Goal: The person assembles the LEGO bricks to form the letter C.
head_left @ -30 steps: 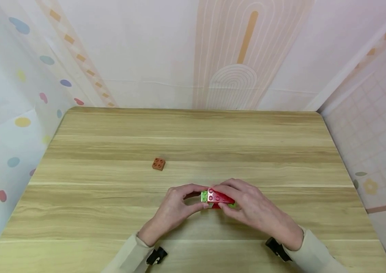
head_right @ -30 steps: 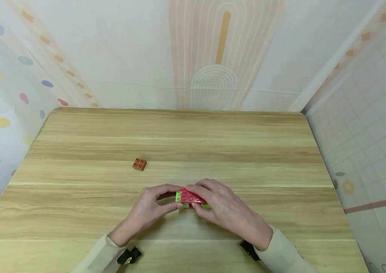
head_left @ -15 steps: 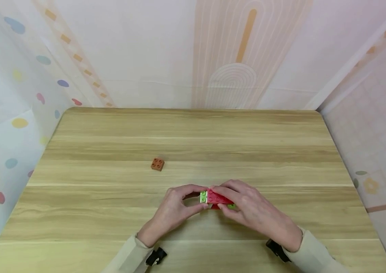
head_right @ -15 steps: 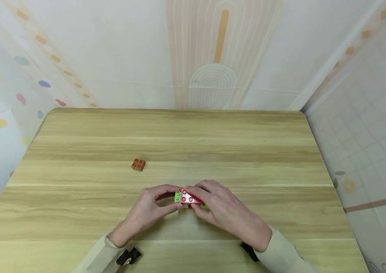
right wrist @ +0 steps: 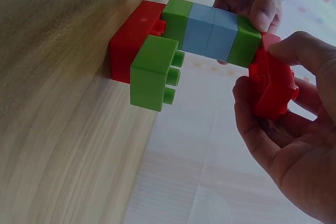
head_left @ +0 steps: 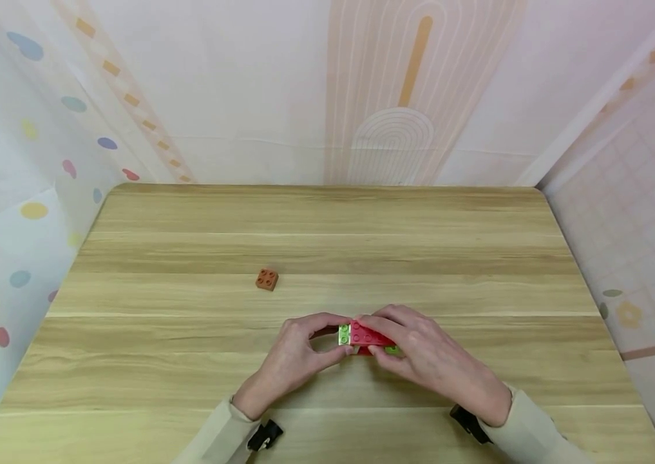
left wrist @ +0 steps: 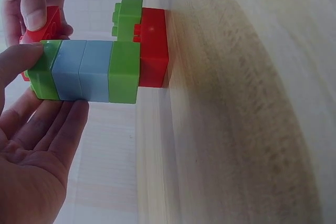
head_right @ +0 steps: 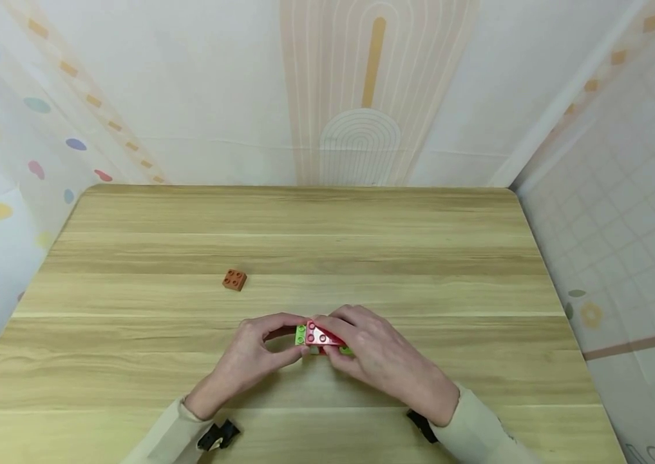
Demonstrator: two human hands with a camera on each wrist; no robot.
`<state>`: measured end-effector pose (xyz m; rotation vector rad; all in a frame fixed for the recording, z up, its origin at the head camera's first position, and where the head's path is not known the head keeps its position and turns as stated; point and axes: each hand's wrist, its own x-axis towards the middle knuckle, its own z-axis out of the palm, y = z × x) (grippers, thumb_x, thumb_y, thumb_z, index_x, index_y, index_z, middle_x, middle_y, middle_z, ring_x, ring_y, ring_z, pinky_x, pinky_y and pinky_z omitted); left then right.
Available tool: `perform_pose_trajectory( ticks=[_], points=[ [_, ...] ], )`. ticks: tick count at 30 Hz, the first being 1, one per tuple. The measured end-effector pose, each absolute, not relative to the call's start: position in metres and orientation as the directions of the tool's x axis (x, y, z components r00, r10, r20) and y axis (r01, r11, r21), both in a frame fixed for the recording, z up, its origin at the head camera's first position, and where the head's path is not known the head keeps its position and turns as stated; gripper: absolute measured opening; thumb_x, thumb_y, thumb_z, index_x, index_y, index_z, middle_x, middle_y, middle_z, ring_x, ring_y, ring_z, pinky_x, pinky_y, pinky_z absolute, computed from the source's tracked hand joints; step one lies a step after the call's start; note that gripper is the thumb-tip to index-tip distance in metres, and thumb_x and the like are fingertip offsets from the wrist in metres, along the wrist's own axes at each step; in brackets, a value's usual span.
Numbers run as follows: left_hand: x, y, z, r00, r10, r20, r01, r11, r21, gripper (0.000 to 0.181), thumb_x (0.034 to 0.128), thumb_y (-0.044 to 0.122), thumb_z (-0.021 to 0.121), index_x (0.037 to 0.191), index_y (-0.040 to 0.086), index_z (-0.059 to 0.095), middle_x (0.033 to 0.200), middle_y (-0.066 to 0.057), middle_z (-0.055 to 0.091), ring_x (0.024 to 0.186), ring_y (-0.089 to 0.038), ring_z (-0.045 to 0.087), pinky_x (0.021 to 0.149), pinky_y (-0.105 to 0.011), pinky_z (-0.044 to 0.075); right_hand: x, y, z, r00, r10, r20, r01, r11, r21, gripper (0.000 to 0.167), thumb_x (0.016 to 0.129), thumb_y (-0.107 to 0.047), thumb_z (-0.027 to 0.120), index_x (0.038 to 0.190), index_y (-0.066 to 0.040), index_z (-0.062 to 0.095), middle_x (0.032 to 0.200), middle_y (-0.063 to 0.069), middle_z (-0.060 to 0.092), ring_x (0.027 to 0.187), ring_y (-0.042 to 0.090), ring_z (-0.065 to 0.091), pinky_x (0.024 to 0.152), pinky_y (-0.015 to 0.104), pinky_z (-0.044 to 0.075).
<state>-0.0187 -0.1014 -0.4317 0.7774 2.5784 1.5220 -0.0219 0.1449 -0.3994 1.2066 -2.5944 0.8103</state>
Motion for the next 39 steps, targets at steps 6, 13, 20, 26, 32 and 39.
perform_pose_trajectory(
  ticks=[6, 13, 20, 26, 32, 39],
  points=[
    [-0.020, -0.100, -0.431, -0.873, 0.441, 0.210, 0.401, 0.402, 0.823, 0.031, 0.0878, 0.014, 0.084, 0.117, 0.010, 0.075, 0.115, 0.000, 0.076, 0.108, -0.015, 0.071, 0.094, -0.034, 0.060, -0.024, 0.146, -0.398, -0.681, -0.651, 0.336, -0.726, 0.539, -0.427, 0.043, 0.085, -0.012, 0.084, 0.126, -0.010, 0.072, 0.113, 0.000, 0.070, 0.094, 0.011, 0.065, 0.079, 0.024, 0.060],
    [-0.018, -0.095, -0.430, -0.878, 0.437, 0.195, 0.390, 0.416, 0.821, 0.032, 0.0886, 0.013, 0.083, 0.119, 0.010, 0.074, 0.116, -0.001, 0.076, 0.108, -0.014, 0.071, 0.094, -0.034, 0.059, -0.024, 0.148, -0.400, -0.687, -0.637, 0.351, -0.722, 0.542, -0.430, 0.043, 0.083, -0.012, 0.084, 0.124, -0.010, 0.073, 0.115, 0.001, 0.071, 0.097, 0.013, 0.067, 0.081, 0.027, 0.060],
    [-0.017, -0.096, -0.430, -0.883, 0.426, 0.195, 0.389, 0.434, 0.813, 0.035, 0.0872, 0.016, 0.086, 0.119, 0.008, 0.074, 0.117, -0.003, 0.076, 0.108, -0.016, 0.071, 0.094, -0.036, 0.060, -0.024, 0.148, -0.404, -0.678, -0.629, 0.381, -0.731, 0.522, -0.440, 0.050, 0.082, -0.013, 0.085, 0.129, -0.006, 0.068, 0.122, 0.007, 0.070, 0.103, 0.019, 0.069, 0.082, 0.031, 0.062],
    [-0.018, -0.098, -0.430, -0.879, 0.433, 0.199, 0.394, 0.426, 0.814, 0.035, 0.0877, 0.017, 0.085, 0.120, 0.008, 0.074, 0.118, -0.003, 0.076, 0.107, -0.016, 0.072, 0.094, -0.034, 0.059, -0.024, 0.149, -0.407, -0.671, -0.623, 0.401, -0.737, 0.506, -0.447, 0.052, 0.082, -0.013, 0.086, 0.130, -0.005, 0.067, 0.124, 0.009, 0.069, 0.107, 0.022, 0.070, 0.086, 0.037, 0.062],
    [-0.018, -0.098, -0.430, -0.879, 0.438, 0.190, 0.378, 0.395, 0.837, 0.035, 0.0882, 0.013, 0.084, 0.120, 0.008, 0.073, 0.117, -0.004, 0.075, 0.104, -0.015, 0.072, 0.091, -0.033, 0.061, -0.023, 0.149, -0.408, -0.682, -0.617, 0.393, -0.727, 0.510, -0.461, 0.053, 0.083, -0.018, 0.087, 0.130, -0.006, 0.066, 0.126, 0.008, 0.069, 0.109, 0.021, 0.069, 0.089, 0.037, 0.062],
    [-0.017, -0.097, -0.429, -0.882, 0.438, 0.175, 0.369, 0.408, 0.835, 0.038, 0.0883, 0.012, 0.084, 0.124, 0.009, 0.071, 0.118, -0.003, 0.075, 0.103, -0.014, 0.071, 0.091, -0.032, 0.060, -0.020, 0.153, -0.409, -0.689, -0.611, 0.390, -0.719, 0.509, -0.473, 0.047, 0.095, -0.031, 0.076, 0.134, -0.006, 0.064, 0.134, 0.008, 0.066, 0.118, 0.024, 0.067, 0.096, 0.042, 0.059]
  ],
)
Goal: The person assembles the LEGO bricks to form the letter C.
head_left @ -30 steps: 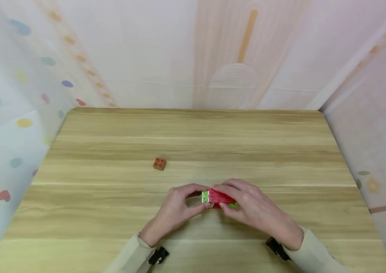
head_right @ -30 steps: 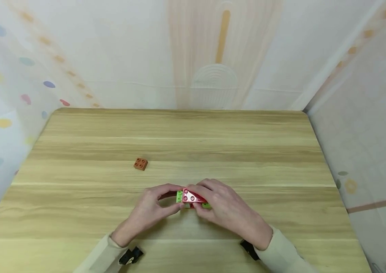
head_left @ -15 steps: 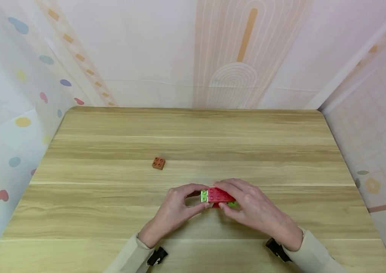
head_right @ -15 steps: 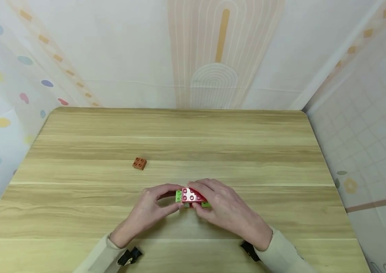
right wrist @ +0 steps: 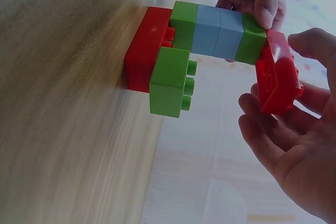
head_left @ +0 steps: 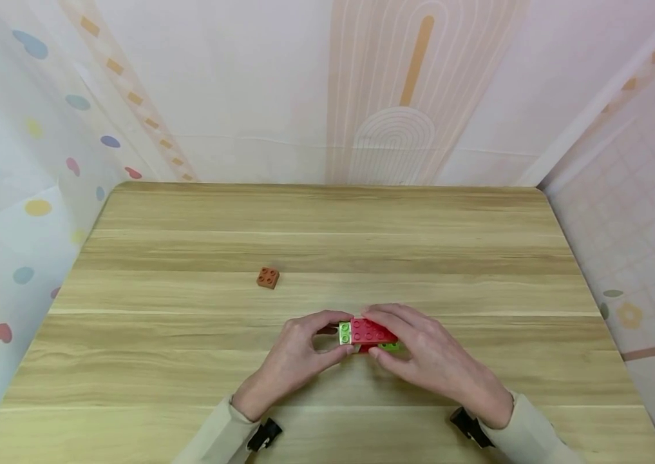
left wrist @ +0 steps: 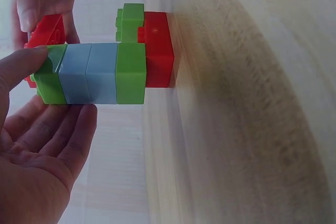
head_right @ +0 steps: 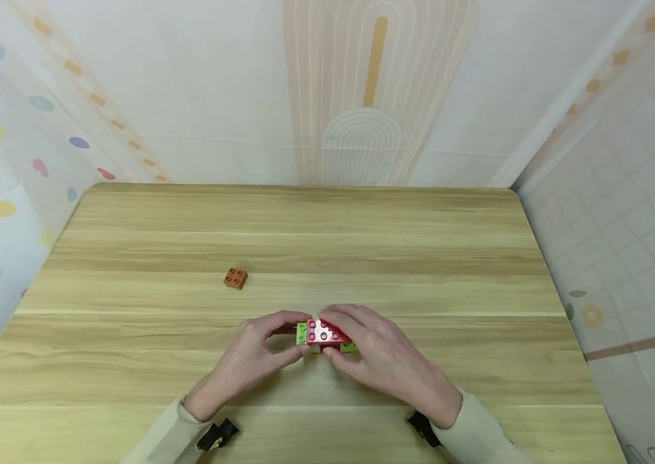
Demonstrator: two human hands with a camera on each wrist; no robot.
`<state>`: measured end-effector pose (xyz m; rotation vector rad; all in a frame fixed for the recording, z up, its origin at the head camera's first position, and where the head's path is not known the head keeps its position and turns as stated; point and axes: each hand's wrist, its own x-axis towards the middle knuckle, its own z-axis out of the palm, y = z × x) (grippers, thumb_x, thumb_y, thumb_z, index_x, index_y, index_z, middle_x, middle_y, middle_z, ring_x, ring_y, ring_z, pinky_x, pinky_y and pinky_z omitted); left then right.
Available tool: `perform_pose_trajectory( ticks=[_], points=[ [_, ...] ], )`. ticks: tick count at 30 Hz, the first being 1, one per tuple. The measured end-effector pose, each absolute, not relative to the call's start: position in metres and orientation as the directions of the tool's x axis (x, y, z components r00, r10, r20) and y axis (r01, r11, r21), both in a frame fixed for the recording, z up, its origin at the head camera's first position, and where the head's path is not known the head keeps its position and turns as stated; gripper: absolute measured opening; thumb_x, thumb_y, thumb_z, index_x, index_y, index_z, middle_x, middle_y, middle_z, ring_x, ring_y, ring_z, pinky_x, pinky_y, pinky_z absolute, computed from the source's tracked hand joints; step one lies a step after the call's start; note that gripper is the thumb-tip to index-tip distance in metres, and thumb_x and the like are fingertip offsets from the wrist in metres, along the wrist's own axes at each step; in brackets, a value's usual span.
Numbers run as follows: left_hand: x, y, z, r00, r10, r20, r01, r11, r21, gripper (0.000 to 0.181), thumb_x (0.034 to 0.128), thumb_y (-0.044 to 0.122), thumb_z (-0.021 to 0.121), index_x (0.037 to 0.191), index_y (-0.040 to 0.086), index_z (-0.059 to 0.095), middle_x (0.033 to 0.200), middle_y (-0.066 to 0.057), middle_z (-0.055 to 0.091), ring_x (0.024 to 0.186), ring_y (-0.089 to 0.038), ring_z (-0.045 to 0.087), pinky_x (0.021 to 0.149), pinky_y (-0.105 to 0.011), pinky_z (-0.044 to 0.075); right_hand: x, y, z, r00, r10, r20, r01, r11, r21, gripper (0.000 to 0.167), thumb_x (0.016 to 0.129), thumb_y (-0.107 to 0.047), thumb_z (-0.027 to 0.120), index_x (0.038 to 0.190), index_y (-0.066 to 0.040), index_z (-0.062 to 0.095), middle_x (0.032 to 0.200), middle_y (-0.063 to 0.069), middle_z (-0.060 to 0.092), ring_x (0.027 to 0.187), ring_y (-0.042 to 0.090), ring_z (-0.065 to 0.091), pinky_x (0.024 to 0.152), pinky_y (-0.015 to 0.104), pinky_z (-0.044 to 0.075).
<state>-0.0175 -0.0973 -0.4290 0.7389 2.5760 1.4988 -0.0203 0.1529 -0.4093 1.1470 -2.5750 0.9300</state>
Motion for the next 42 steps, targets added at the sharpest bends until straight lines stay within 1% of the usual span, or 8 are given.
perform_pose_trajectory(
  ticks=[4, 9, 12, 20, 26, 33, 37, 42],
  points=[
    [-0.017, -0.098, -0.428, -0.885, 0.436, 0.166, 0.365, 0.427, 0.827, 0.039, 0.0879, 0.013, 0.085, 0.125, 0.010, 0.071, 0.119, -0.002, 0.074, 0.105, -0.014, 0.071, 0.093, -0.034, 0.060, -0.019, 0.155, -0.410, -0.690, -0.604, 0.399, -0.718, 0.497, -0.488, 0.049, 0.101, -0.040, 0.067, 0.137, -0.006, 0.063, 0.139, 0.009, 0.064, 0.122, 0.027, 0.065, 0.098, 0.045, 0.058],
    [-0.017, -0.098, -0.427, -0.884, 0.436, 0.171, 0.376, 0.443, 0.814, 0.040, 0.0881, 0.015, 0.085, 0.125, 0.010, 0.071, 0.122, -0.002, 0.074, 0.108, -0.016, 0.071, 0.095, -0.036, 0.059, -0.018, 0.157, -0.411, -0.699, -0.598, 0.392, -0.708, 0.499, -0.500, 0.055, 0.104, -0.047, 0.060, 0.140, -0.006, 0.061, 0.144, 0.007, 0.062, 0.126, 0.028, 0.063, 0.101, 0.047, 0.056],
    [-0.016, -0.098, -0.427, -0.885, 0.435, 0.168, 0.376, 0.452, 0.809, 0.043, 0.0883, 0.017, 0.085, 0.128, 0.009, 0.070, 0.124, -0.003, 0.073, 0.111, -0.018, 0.070, 0.097, -0.038, 0.058, -0.018, 0.157, -0.410, -0.703, -0.595, 0.389, -0.703, 0.496, -0.511, 0.055, 0.104, -0.046, 0.061, 0.141, -0.005, 0.060, 0.145, 0.007, 0.061, 0.128, 0.028, 0.062, 0.102, 0.048, 0.055],
    [-0.015, -0.104, -0.427, -0.889, 0.428, 0.162, 0.361, 0.437, 0.824, 0.044, 0.0929, 0.024, 0.080, 0.133, 0.012, 0.068, 0.132, -0.001, 0.070, 0.126, -0.022, 0.064, 0.108, -0.048, 0.051, -0.018, 0.161, -0.407, -0.721, -0.579, 0.382, -0.680, 0.481, -0.553, 0.056, 0.103, -0.045, 0.064, 0.143, -0.007, 0.059, 0.147, 0.006, 0.060, 0.130, 0.029, 0.060, 0.104, 0.052, 0.053],
    [-0.020, -0.117, -0.427, -0.906, 0.373, 0.199, 0.362, 0.440, 0.822, 0.038, 0.0955, 0.019, 0.076, 0.132, 0.012, 0.068, 0.131, 0.001, 0.071, 0.126, -0.023, 0.063, 0.108, -0.049, 0.050, -0.019, 0.168, -0.403, -0.757, -0.555, 0.345, -0.632, 0.488, -0.602, 0.055, 0.101, -0.038, 0.068, 0.148, -0.011, 0.056, 0.152, 0.003, 0.056, 0.137, 0.028, 0.055, 0.109, 0.053, 0.048],
    [-0.032, -0.138, -0.426, -0.924, 0.295, 0.242, 0.362, 0.483, 0.797, 0.035, 0.0950, 0.012, 0.075, 0.129, 0.007, 0.069, 0.128, -0.007, 0.072, 0.123, -0.028, 0.065, 0.107, -0.049, 0.051, -0.025, 0.176, -0.402, -0.789, -0.525, 0.320, -0.587, 0.489, -0.646, 0.053, 0.098, -0.021, 0.069, 0.148, -0.010, 0.056, 0.152, 0.007, 0.056, 0.138, 0.029, 0.053, 0.112, 0.054, 0.045],
    [-0.041, -0.153, -0.429, -0.939, 0.223, 0.262, 0.341, 0.517, 0.785, 0.033, 0.0944, 0.009, 0.076, 0.127, 0.005, 0.070, 0.126, -0.011, 0.072, 0.122, -0.032, 0.065, 0.106, -0.053, 0.051, -0.030, 0.181, -0.403, -0.799, -0.506, 0.325, -0.574, 0.479, -0.664, 0.052, 0.098, -0.018, 0.069, 0.148, -0.010, 0.056, 0.150, 0.006, 0.057, 0.137, 0.029, 0.054, 0.113, 0.050, 0.045],
    [-0.056, -0.170, -0.436, -0.938, 0.148, 0.313, 0.341, 0.551, 0.761, 0.032, 0.0913, 0.003, 0.077, 0.122, 0.000, 0.071, 0.119, -0.015, 0.073, 0.110, -0.037, 0.068, 0.099, -0.055, 0.054, -0.035, 0.187, -0.403, -0.811, -0.486, 0.326, -0.562, 0.488, -0.668, 0.051, 0.098, -0.015, 0.070, 0.147, -0.010, 0.057, 0.147, 0.006, 0.060, 0.135, 0.028, 0.056, 0.114, 0.045, 0.045]
  ],
)
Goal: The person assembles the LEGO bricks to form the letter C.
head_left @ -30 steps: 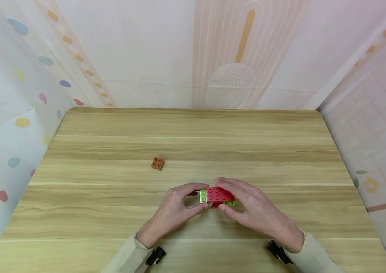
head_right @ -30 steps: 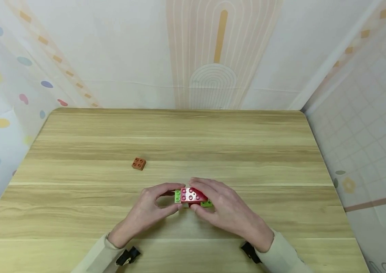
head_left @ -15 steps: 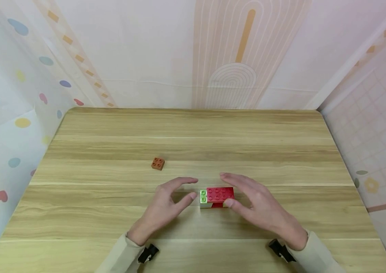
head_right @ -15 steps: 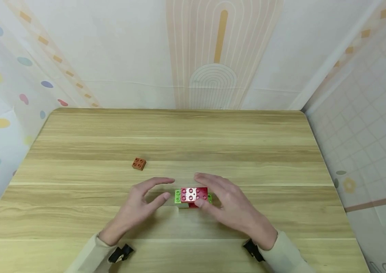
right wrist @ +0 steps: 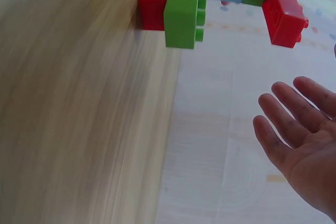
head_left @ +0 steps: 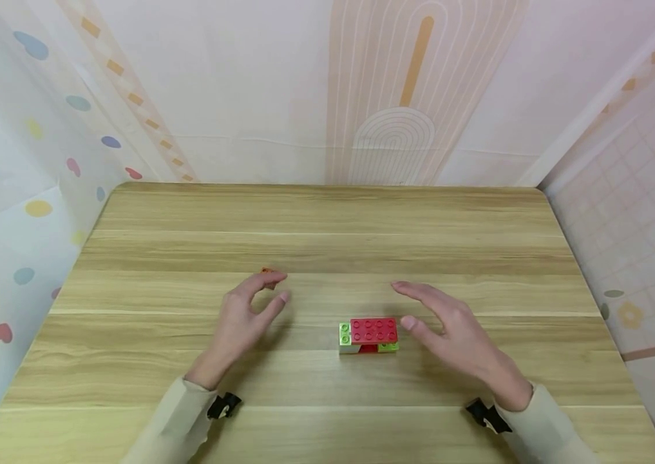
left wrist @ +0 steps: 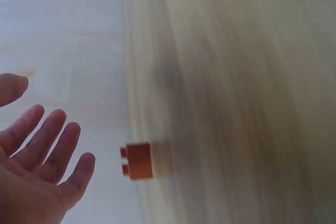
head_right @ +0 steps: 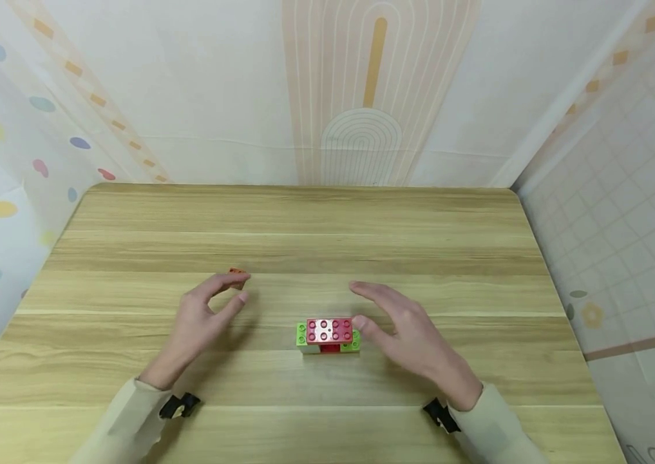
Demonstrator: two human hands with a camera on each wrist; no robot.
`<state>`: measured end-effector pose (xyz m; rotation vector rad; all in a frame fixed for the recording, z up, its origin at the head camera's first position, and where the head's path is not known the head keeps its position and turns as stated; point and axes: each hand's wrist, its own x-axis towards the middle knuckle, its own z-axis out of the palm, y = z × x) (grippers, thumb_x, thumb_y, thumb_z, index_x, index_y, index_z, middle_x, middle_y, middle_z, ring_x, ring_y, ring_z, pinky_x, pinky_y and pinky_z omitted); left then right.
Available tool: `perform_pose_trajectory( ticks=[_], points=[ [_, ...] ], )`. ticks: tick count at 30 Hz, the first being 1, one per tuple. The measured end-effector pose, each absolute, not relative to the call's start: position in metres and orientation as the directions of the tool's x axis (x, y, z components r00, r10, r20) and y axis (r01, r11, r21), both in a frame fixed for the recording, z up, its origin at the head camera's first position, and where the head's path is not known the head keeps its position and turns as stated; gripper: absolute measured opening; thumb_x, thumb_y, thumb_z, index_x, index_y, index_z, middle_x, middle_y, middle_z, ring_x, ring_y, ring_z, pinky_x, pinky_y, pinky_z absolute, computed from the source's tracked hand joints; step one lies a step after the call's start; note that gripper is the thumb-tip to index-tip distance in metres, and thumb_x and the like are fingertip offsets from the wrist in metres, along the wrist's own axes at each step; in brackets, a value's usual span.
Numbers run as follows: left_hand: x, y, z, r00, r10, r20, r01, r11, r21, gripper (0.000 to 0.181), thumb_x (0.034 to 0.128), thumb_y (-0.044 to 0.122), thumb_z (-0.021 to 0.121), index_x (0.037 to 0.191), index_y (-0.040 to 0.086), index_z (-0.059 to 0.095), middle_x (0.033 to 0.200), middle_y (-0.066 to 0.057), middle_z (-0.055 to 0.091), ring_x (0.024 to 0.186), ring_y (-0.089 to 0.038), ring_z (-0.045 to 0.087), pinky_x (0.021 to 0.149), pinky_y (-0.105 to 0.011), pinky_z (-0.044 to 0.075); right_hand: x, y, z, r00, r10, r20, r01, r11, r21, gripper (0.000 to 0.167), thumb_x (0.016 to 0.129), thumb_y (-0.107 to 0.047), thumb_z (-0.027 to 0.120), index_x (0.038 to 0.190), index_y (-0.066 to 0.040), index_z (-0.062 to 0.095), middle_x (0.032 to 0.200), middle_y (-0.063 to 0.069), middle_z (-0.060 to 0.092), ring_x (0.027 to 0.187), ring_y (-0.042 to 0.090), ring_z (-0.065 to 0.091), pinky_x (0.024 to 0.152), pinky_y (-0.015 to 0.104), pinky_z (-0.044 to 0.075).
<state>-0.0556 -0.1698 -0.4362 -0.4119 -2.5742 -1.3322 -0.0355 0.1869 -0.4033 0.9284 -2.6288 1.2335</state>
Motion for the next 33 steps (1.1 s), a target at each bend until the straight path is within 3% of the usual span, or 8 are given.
perform_pose_trajectory(
  ticks=[4, 10, 15, 19, 27, 33],
  points=[
    [-0.061, -0.180, -0.439, -0.942, 0.120, 0.313, 0.323, 0.577, 0.750, 0.031, 0.0906, 0.000, 0.078, 0.121, -0.002, 0.070, 0.114, -0.017, 0.074, 0.105, -0.036, 0.070, 0.098, -0.054, 0.055, -0.042, 0.189, -0.404, -0.820, -0.487, 0.301, -0.545, 0.501, -0.673, 0.050, 0.098, -0.016, 0.069, 0.146, -0.010, 0.058, 0.147, 0.006, 0.060, 0.135, 0.029, 0.056, 0.111, 0.052, 0.046],
    [-0.057, -0.190, -0.438, -0.957, 0.106, 0.272, 0.280, 0.589, 0.758, 0.029, 0.0939, 0.006, 0.076, 0.122, 0.001, 0.070, 0.120, -0.014, 0.073, 0.113, -0.033, 0.067, 0.101, -0.051, 0.053, -0.064, 0.186, -0.406, -0.794, -0.538, 0.282, -0.569, 0.495, -0.657, 0.045, 0.101, -0.022, 0.067, 0.143, -0.005, 0.060, 0.144, 0.010, 0.062, 0.133, 0.032, 0.057, 0.109, 0.056, 0.047],
    [-0.044, -0.193, -0.437, -0.968, 0.089, 0.235, 0.239, 0.615, 0.751, 0.031, 0.0950, 0.010, 0.076, 0.125, 0.002, 0.070, 0.125, -0.015, 0.072, 0.117, -0.036, 0.066, 0.101, -0.053, 0.054, -0.095, 0.175, -0.399, -0.756, -0.635, 0.159, -0.558, 0.498, -0.664, 0.049, 0.102, -0.029, 0.067, 0.146, -0.007, 0.058, 0.147, 0.009, 0.059, 0.136, 0.031, 0.055, 0.111, 0.055, 0.046],
    [-0.026, -0.188, -0.438, -0.959, 0.106, 0.263, 0.269, 0.632, 0.727, 0.033, 0.0928, 0.010, 0.077, 0.124, 0.003, 0.070, 0.124, -0.013, 0.072, 0.113, -0.036, 0.068, 0.098, -0.054, 0.056, -0.125, 0.159, -0.395, -0.685, -0.727, 0.049, -0.572, 0.494, -0.655, 0.054, 0.101, -0.035, 0.068, 0.147, -0.009, 0.057, 0.150, 0.005, 0.057, 0.139, 0.028, 0.052, 0.115, 0.052, 0.043],
    [0.009, -0.169, -0.442, -0.919, 0.189, 0.347, 0.389, 0.586, 0.710, 0.036, 0.0862, 0.004, 0.081, 0.120, 0.005, 0.071, 0.119, -0.006, 0.075, 0.108, -0.027, 0.071, 0.093, -0.047, 0.059, -0.174, 0.114, -0.400, -0.485, -0.868, -0.108, -0.634, 0.434, -0.640, 0.057, 0.099, -0.034, 0.072, 0.149, -0.012, 0.056, 0.152, 0.002, 0.055, 0.144, 0.023, 0.047, 0.120, 0.045, 0.037],
    [0.034, -0.144, -0.445, -0.915, 0.264, 0.306, 0.403, 0.530, 0.746, 0.035, 0.0885, 0.009, 0.081, 0.122, 0.011, 0.071, 0.121, 0.001, 0.074, 0.111, -0.021, 0.070, 0.096, -0.042, 0.058, -0.192, 0.080, -0.409, -0.393, -0.895, -0.212, -0.645, 0.433, -0.630, 0.062, 0.100, -0.036, 0.071, 0.155, -0.018, 0.049, 0.159, -0.001, 0.046, 0.149, 0.020, 0.038, 0.123, 0.041, 0.030]
  ],
)
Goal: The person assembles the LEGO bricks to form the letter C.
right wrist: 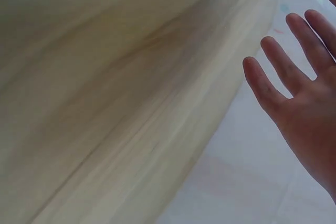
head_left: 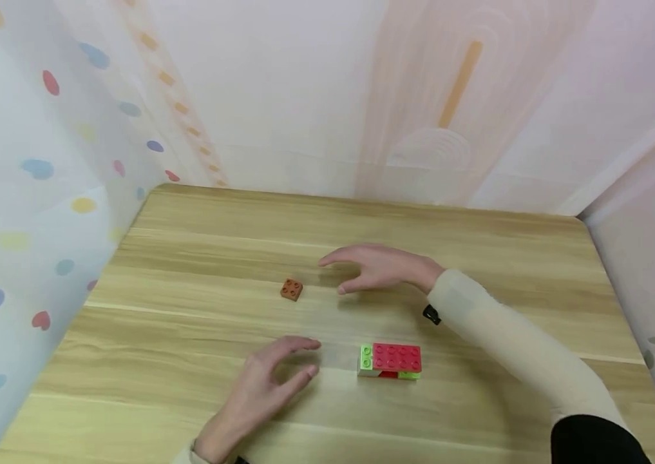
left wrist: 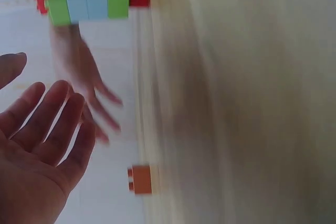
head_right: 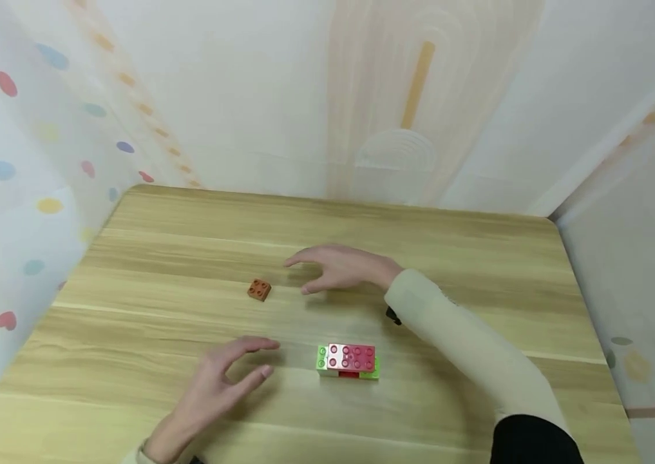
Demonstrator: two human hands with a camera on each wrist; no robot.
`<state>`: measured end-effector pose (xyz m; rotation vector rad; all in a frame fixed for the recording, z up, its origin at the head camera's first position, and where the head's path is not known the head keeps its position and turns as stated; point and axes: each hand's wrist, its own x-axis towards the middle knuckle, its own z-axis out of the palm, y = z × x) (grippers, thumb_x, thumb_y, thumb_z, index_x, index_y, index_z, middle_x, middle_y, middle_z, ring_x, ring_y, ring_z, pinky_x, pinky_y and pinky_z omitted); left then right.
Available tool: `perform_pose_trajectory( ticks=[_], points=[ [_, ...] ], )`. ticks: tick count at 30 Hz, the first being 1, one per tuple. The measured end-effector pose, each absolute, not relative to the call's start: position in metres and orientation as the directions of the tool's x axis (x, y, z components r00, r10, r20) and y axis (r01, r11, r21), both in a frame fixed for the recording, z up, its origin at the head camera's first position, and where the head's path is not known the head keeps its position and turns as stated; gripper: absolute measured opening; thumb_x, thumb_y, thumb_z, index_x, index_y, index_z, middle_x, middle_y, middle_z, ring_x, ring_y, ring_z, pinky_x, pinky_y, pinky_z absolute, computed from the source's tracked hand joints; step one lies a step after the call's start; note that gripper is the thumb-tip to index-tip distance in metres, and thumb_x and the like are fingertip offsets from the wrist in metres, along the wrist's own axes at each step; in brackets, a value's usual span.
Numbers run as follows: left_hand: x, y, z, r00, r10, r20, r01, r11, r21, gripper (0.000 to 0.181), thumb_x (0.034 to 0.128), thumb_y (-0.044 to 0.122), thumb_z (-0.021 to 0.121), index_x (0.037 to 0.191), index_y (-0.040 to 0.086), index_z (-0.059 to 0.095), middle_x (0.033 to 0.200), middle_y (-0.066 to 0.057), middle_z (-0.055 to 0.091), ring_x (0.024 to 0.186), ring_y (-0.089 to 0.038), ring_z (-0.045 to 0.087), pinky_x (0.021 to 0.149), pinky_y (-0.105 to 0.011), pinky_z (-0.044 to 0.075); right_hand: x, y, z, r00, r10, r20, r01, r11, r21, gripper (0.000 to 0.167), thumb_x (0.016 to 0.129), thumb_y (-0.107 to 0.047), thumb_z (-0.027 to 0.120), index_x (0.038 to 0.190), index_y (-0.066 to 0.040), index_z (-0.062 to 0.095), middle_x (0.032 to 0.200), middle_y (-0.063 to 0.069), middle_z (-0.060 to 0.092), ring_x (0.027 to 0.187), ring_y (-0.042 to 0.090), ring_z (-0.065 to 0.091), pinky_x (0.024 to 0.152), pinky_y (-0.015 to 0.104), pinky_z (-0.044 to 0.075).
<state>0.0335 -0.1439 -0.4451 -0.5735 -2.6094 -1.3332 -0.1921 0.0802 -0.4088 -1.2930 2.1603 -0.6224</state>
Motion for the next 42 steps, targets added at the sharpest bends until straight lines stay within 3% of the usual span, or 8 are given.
perform_pose_trajectory(
  ticks=[9, 13, 17, 22, 25, 32, 37, 42],
  points=[
    [0.047, -0.128, -0.449, -0.917, 0.299, 0.264, 0.384, 0.483, 0.787, 0.034, 0.0876, 0.010, 0.083, 0.119, 0.015, 0.072, 0.119, 0.009, 0.073, 0.110, -0.015, 0.070, 0.094, -0.036, 0.059, -0.194, 0.040, -0.433, -0.281, -0.933, -0.224, -0.657, 0.357, -0.664, 0.065, 0.101, -0.024, 0.069, 0.160, -0.018, 0.041, 0.163, -0.003, 0.041, 0.151, 0.015, 0.032, 0.125, 0.032, 0.024],
    [0.045, -0.128, -0.450, -0.917, 0.309, 0.252, 0.377, 0.463, 0.802, 0.035, 0.0874, 0.009, 0.083, 0.120, 0.014, 0.072, 0.119, 0.008, 0.073, 0.111, -0.016, 0.070, 0.095, -0.036, 0.058, -0.194, 0.033, -0.439, -0.263, -0.946, -0.189, -0.667, 0.320, -0.673, 0.064, 0.101, -0.018, 0.069, 0.159, -0.015, 0.042, 0.161, -0.002, 0.043, 0.149, 0.015, 0.036, 0.124, 0.030, 0.026],
    [0.040, -0.130, -0.451, -0.915, 0.318, 0.249, 0.378, 0.454, 0.807, 0.035, 0.0876, 0.008, 0.083, 0.120, 0.014, 0.072, 0.120, 0.008, 0.073, 0.112, -0.016, 0.070, 0.096, -0.037, 0.058, -0.194, 0.031, -0.443, -0.269, -0.952, -0.146, -0.742, 0.301, -0.598, 0.055, 0.100, -0.017, 0.071, 0.152, -0.014, 0.053, 0.152, 0.001, 0.055, 0.142, 0.019, 0.045, 0.122, 0.032, 0.030],
    [0.030, -0.129, -0.448, -0.901, 0.343, 0.267, 0.407, 0.450, 0.795, 0.033, 0.0890, 0.011, 0.082, 0.120, 0.013, 0.072, 0.120, 0.007, 0.073, 0.113, -0.016, 0.069, 0.097, -0.038, 0.058, -0.194, 0.040, -0.441, -0.332, -0.935, -0.125, -0.765, 0.344, -0.544, 0.043, 0.099, -0.017, 0.071, 0.141, -0.015, 0.063, 0.139, 0.002, 0.063, 0.131, 0.019, 0.054, 0.117, 0.033, 0.037],
    [0.025, -0.129, -0.445, -0.890, 0.360, 0.279, 0.428, 0.451, 0.784, 0.033, 0.0892, 0.012, 0.082, 0.120, 0.012, 0.072, 0.120, 0.006, 0.073, 0.114, -0.017, 0.069, 0.098, -0.039, 0.057, -0.192, 0.056, -0.436, -0.387, -0.916, -0.107, -0.727, 0.375, -0.575, 0.040, 0.100, -0.016, 0.069, 0.139, -0.013, 0.064, 0.135, 0.004, 0.063, 0.127, 0.018, 0.055, 0.114, 0.034, 0.041],
    [0.013, -0.133, -0.434, -0.883, 0.374, 0.283, 0.439, 0.446, 0.780, 0.034, 0.0893, 0.011, 0.082, 0.122, 0.012, 0.072, 0.123, 0.006, 0.072, 0.117, -0.018, 0.067, 0.100, -0.040, 0.056, -0.177, 0.103, -0.422, -0.581, -0.813, -0.039, -0.601, 0.460, -0.654, 0.039, 0.099, -0.015, 0.067, 0.137, -0.008, 0.063, 0.129, 0.006, 0.060, 0.117, 0.020, 0.059, 0.105, 0.036, 0.051],
    [0.004, -0.135, -0.428, -0.875, 0.392, 0.285, 0.449, 0.436, 0.780, 0.036, 0.0900, 0.012, 0.081, 0.124, 0.013, 0.072, 0.127, 0.005, 0.070, 0.121, -0.019, 0.066, 0.102, -0.041, 0.055, -0.161, 0.128, -0.416, -0.660, -0.751, -0.017, -0.532, 0.484, -0.695, 0.040, 0.098, -0.010, 0.066, 0.138, -0.003, 0.060, 0.139, 0.011, 0.059, 0.123, 0.024, 0.058, 0.106, 0.039, 0.052],
    [-0.003, -0.134, -0.424, -0.861, 0.424, 0.283, 0.466, 0.432, 0.772, 0.038, 0.0909, 0.016, 0.081, 0.127, 0.018, 0.070, 0.135, 0.006, 0.066, 0.127, -0.019, 0.062, 0.106, -0.043, 0.052, -0.145, 0.145, -0.413, -0.725, -0.687, -0.046, -0.442, 0.516, -0.733, 0.043, 0.097, -0.005, 0.062, 0.140, -0.003, 0.059, 0.131, 0.009, 0.065, 0.117, 0.023, 0.061, 0.103, 0.040, 0.054]
  ],
)
